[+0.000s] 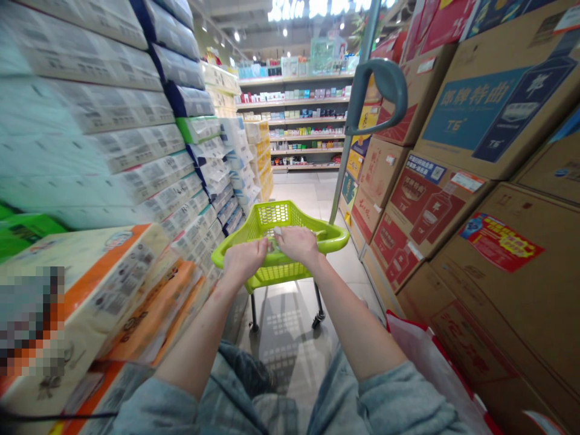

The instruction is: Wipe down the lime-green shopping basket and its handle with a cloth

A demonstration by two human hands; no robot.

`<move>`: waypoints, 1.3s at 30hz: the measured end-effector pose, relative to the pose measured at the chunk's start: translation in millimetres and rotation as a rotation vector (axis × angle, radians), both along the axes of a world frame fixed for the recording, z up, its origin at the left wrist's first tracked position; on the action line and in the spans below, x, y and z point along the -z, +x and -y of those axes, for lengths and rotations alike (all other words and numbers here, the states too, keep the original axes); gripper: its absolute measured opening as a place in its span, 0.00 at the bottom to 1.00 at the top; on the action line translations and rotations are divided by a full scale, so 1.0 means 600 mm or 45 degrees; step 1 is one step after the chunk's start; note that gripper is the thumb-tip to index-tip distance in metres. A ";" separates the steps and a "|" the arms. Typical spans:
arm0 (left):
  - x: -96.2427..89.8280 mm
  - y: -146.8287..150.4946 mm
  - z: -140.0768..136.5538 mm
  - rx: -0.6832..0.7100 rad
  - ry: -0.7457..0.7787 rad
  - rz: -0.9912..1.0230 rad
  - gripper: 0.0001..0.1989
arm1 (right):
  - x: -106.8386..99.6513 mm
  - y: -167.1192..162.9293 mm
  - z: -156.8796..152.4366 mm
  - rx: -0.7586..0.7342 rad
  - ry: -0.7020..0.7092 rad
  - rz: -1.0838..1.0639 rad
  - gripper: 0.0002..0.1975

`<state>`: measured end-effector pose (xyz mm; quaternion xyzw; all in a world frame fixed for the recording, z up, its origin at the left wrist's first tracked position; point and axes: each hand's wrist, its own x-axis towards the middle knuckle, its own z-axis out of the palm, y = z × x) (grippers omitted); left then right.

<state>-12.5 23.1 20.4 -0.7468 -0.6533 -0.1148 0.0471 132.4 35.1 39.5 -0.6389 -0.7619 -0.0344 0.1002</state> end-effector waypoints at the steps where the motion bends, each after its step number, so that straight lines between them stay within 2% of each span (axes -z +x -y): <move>1: 0.002 -0.001 -0.001 0.023 0.039 0.042 0.29 | 0.001 -0.001 0.002 0.016 0.015 -0.004 0.24; 5: 0.008 -0.010 0.001 0.259 0.413 0.229 0.19 | 0.003 -0.004 0.006 0.038 0.042 -0.020 0.25; 8: 0.014 -0.022 0.007 0.466 0.645 0.240 0.12 | 0.002 -0.002 0.004 0.018 0.053 -0.028 0.24; 11: 0.026 -0.033 0.015 0.617 0.747 0.148 0.10 | 0.001 0.001 0.003 0.017 0.054 -0.028 0.22; 15: 0.039 -0.040 0.018 0.764 0.747 0.032 0.08 | 0.000 0.005 0.001 0.039 0.030 -0.038 0.23; 18: 0.032 -0.046 0.011 0.698 0.711 0.098 0.11 | 0.001 0.010 -0.004 0.015 0.050 -0.036 0.22; 23: 0.013 -0.063 -0.014 0.455 0.618 0.188 0.23 | 0.002 0.017 -0.012 -0.011 0.070 -0.018 0.21; 27: 0.015 -0.054 -0.026 0.356 0.424 0.061 0.25 | 0.009 0.009 -0.003 -0.039 0.134 0.040 0.21; 32: 0.017 -0.036 -0.024 0.119 0.251 -0.126 0.28 | 0.017 -0.004 0.011 -0.107 0.233 0.064 0.20; 34: 0.015 -0.035 -0.022 0.073 0.226 -0.181 0.29 | 0.010 -0.003 0.001 -0.128 0.151 0.069 0.21; 39: 0.011 -0.036 -0.017 0.032 0.242 -0.222 0.29 | -0.017 -0.009 -0.057 -0.101 -0.269 0.029 0.28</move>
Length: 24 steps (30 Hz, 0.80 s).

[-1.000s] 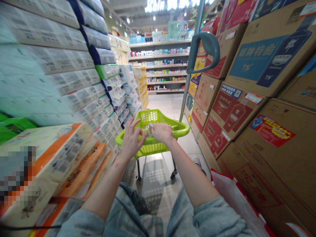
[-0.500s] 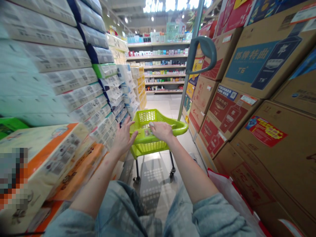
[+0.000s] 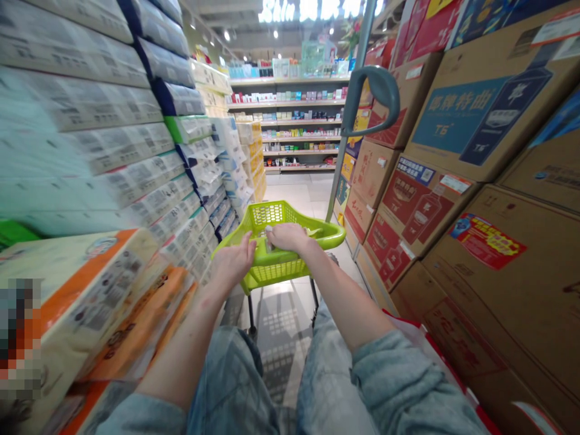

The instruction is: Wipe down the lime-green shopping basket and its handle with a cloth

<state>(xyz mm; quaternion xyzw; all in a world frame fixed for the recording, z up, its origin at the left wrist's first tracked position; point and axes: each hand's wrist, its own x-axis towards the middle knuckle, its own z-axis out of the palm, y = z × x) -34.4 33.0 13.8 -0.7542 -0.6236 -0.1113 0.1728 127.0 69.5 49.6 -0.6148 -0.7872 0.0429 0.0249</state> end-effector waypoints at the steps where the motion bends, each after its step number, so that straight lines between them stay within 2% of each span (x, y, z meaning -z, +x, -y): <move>1: 0.000 0.000 0.001 -0.019 0.008 0.004 0.29 | -0.003 -0.004 -0.007 0.019 -0.027 -0.001 0.28; 4: 0.001 -0.001 0.004 -0.077 0.019 0.013 0.29 | 0.000 -0.019 -0.001 0.034 0.065 0.000 0.28; 8: 0.002 -0.003 0.007 -0.110 0.048 0.032 0.29 | 0.015 -0.036 0.049 -0.142 0.340 -0.037 0.24; 11: 0.002 -0.002 0.010 -0.093 0.066 0.059 0.29 | 0.020 -0.042 0.073 -0.181 0.458 -0.030 0.21; 13: 0.003 0.001 0.013 -0.070 0.067 0.060 0.29 | 0.017 -0.044 0.071 -0.176 0.434 -0.008 0.21; 17: 0.005 0.013 0.017 -0.061 0.093 0.051 0.29 | 0.005 -0.041 0.049 -0.106 0.273 0.034 0.21; 19: 0.006 0.021 0.018 -0.072 0.111 0.047 0.29 | 0.006 -0.039 0.045 -0.067 0.271 0.028 0.21; 21: 0.007 0.028 0.018 -0.066 0.125 0.043 0.29 | 0.017 -0.037 0.052 -0.064 0.373 -0.022 0.20; 24: 0.008 0.034 0.018 -0.046 0.135 0.042 0.29 | 0.053 -0.034 0.077 -0.083 0.670 -0.188 0.18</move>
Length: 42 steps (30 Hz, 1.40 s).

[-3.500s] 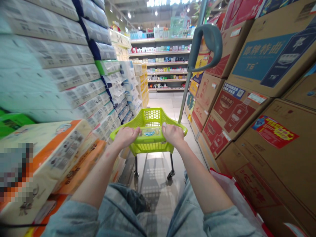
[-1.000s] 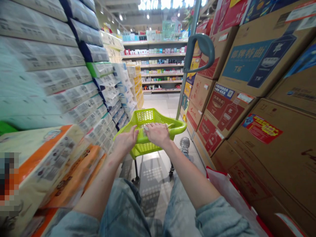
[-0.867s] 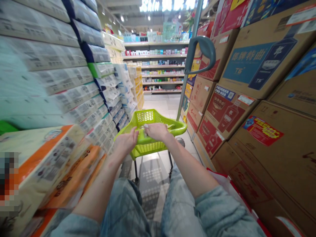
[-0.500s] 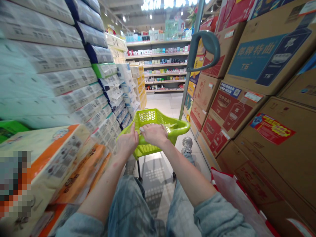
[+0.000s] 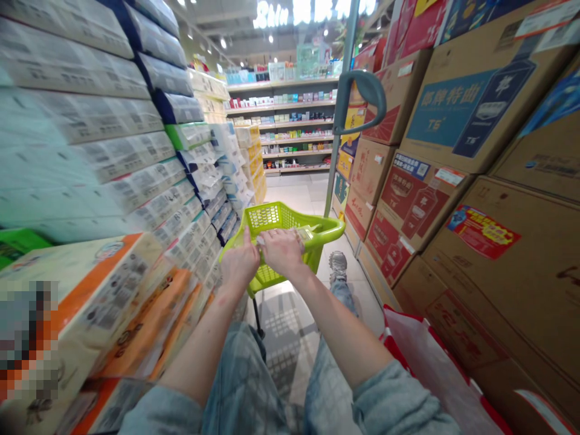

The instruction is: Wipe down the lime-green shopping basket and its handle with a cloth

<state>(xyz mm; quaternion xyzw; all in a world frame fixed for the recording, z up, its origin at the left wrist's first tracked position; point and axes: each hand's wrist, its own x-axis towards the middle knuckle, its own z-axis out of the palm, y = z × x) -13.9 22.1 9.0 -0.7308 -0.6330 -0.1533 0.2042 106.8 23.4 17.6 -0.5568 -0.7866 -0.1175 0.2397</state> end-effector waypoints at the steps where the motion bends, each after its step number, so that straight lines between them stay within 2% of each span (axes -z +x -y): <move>1: 0.000 0.001 0.000 0.004 0.000 0.001 0.29 | 0.016 0.002 0.009 -0.016 0.107 -0.064 0.19; 3: -0.001 0.003 0.000 0.002 -0.001 0.004 0.29 | 0.051 0.011 0.021 -0.065 0.278 -0.131 0.22; 6: -0.002 0.003 0.000 0.023 -0.013 -0.011 0.29 | 0.099 0.046 0.025 -0.112 0.430 -0.112 0.23; 9: -0.005 0.003 0.001 0.022 -0.064 -0.048 0.29 | 0.129 0.105 0.014 -0.012 0.479 -0.129 0.25; 12: -0.008 0.003 0.000 0.005 -0.106 -0.075 0.29 | 0.137 0.164 -0.003 0.129 0.444 -0.241 0.25; 15: -0.009 0.006 0.001 0.020 -0.110 -0.072 0.29 | 0.126 0.188 -0.015 0.201 0.391 -0.374 0.23; 19: -0.009 0.016 0.003 0.000 -0.124 -0.057 0.30 | 0.103 0.149 -0.011 0.248 0.364 -0.507 0.22; 23: -0.008 0.023 0.004 -0.010 -0.102 -0.069 0.29 | 0.080 0.082 0.009 0.088 0.290 -0.392 0.21; 26: -0.007 0.023 0.004 0.002 -0.092 -0.085 0.29 | 0.059 0.059 0.015 -0.018 0.215 -0.324 0.21; 30: -0.005 0.023 0.003 0.042 -0.086 -0.109 0.28 | 0.022 0.070 -0.006 -0.035 0.073 -0.253 0.20; 34: -0.003 0.033 0.007 0.100 -0.119 -0.093 0.29 | -0.006 0.087 -0.034 0.117 -0.093 -0.119 0.17; 37: -0.006 0.042 0.016 0.146 -0.166 -0.062 0.28 | -0.015 0.096 -0.042 0.167 -0.135 -0.052 0.18; 42: -0.023 0.038 0.027 0.263 -0.283 0.044 0.23 | -0.016 0.113 -0.041 0.106 -0.168 -0.002 0.19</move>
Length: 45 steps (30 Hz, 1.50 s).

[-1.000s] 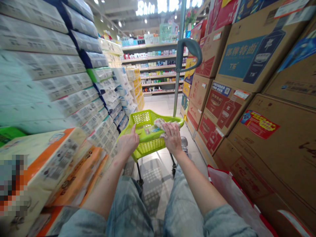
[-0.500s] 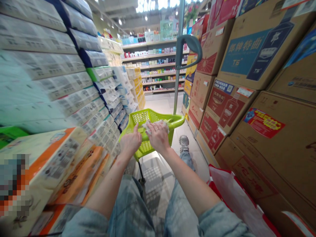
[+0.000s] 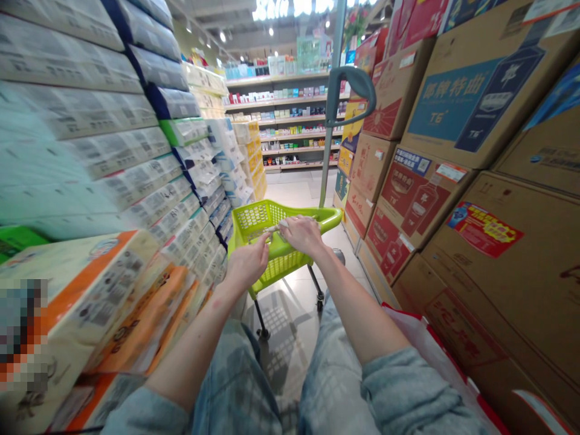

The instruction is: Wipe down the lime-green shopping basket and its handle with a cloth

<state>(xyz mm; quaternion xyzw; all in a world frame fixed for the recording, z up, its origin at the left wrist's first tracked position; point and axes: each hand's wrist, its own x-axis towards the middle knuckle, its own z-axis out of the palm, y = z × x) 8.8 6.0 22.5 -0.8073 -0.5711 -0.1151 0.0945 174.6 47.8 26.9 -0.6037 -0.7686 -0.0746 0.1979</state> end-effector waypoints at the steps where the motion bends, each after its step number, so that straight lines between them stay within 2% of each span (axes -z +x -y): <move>1: -0.002 -0.006 -0.001 0.014 -0.023 0.029 0.22 | 0.001 0.003 0.000 -0.010 -0.002 0.004 0.19; 5: -0.001 -0.040 -0.019 -0.039 -0.084 0.093 0.25 | 0.005 0.013 -0.005 -0.017 0.008 0.008 0.20; 9: 0.011 -0.054 -0.032 0.013 -0.107 0.106 0.27 | 0.007 0.018 -0.009 -0.017 0.007 -0.002 0.20; 19: 0.022 -0.037 -0.022 -0.019 -0.010 0.128 0.29 | 0.011 0.028 -0.003 -0.086 0.052 0.013 0.20; 27: 0.019 -0.027 -0.013 -0.033 -0.017 0.106 0.28 | 0.016 0.039 -0.004 -0.120 0.087 -0.038 0.19; 35: 0.016 -0.011 -0.011 -0.083 -0.023 0.133 0.27 | 0.016 0.029 0.003 -0.001 0.113 -0.064 0.20; 42: 0.017 -0.007 -0.017 -0.083 -0.039 0.188 0.26 | 0.037 0.002 0.031 -0.160 0.274 -0.188 0.17; 45: 0.021 0.000 -0.020 -0.071 -0.016 0.189 0.27 | 0.037 -0.016 0.039 -0.237 0.298 -0.133 0.14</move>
